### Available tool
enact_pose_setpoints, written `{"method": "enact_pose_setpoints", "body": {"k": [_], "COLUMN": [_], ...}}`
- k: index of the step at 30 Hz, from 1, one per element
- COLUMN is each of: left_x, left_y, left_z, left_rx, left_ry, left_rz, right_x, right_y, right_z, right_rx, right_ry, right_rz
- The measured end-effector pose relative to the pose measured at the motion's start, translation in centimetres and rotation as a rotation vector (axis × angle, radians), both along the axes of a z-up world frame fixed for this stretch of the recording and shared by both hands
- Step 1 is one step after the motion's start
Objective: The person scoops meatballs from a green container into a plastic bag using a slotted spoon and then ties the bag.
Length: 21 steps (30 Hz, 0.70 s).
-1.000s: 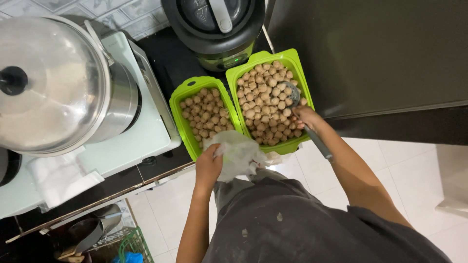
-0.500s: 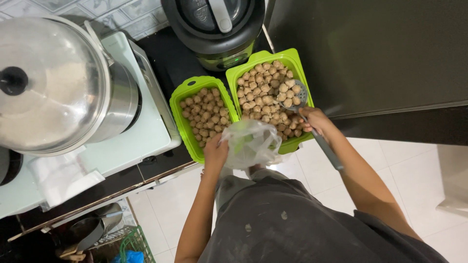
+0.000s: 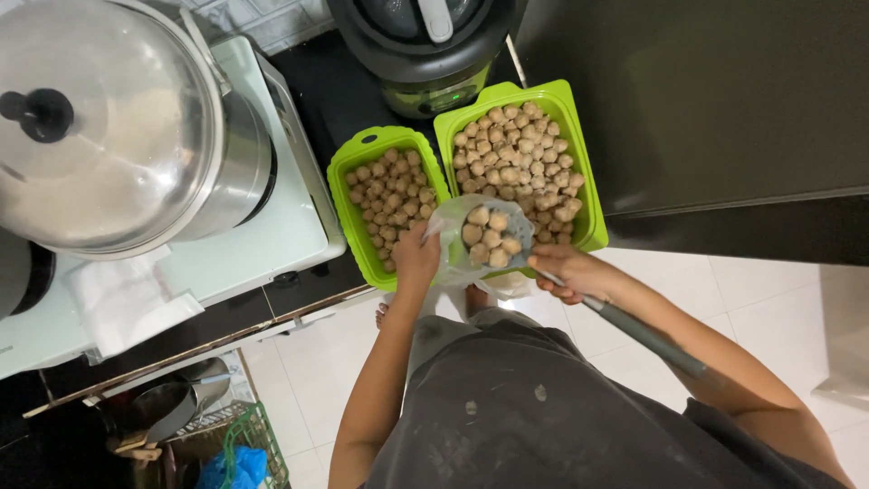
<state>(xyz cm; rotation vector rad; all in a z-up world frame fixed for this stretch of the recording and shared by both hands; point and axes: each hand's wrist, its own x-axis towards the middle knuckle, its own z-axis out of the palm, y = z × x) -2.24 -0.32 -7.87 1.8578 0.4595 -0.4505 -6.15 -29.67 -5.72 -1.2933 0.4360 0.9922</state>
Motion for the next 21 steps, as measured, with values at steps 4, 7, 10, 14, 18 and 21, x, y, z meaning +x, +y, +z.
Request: {"method": "enact_pose_setpoints", "body": {"k": [4, 7, 10, 14, 18, 21], "left_x": [-0.2, -0.4, -0.4, -0.4, -0.3, -0.4], "left_y": [0.7, 0.7, 0.9, 0.9, 0.6, -0.7], "left_z": [-0.7, -0.7, 0.6, 1.1, 1.7, 2.7], "left_rx": [-0.029, -0.053, -0.042, -0.050, -0.054, -0.100], "left_ry": [-0.050, -0.061, -0.070, -0.076, -0.075, -0.053], "left_rz": [-0.010, 0.007, 0.004, -0.010, -0.031, -0.031], "right_x": [-0.9, -1.0, -1.2, -1.1, -1.2, -1.3], "right_y": [1.2, 1.5, 1.5, 1.8, 1.9, 1.6], "right_z": [-0.2, -0.2, -0.4, 0.7, 1.0, -0.5], "right_rx": [-0.040, -0.040, -0.039, -0.055, -0.063, -0.064], "right_ry": [0.039, 0.046, 0.056, 0.060, 0.061, 0.056], "right_rz": [0.027, 0.038, 0.049, 0.057, 0.058, 0.049]}}
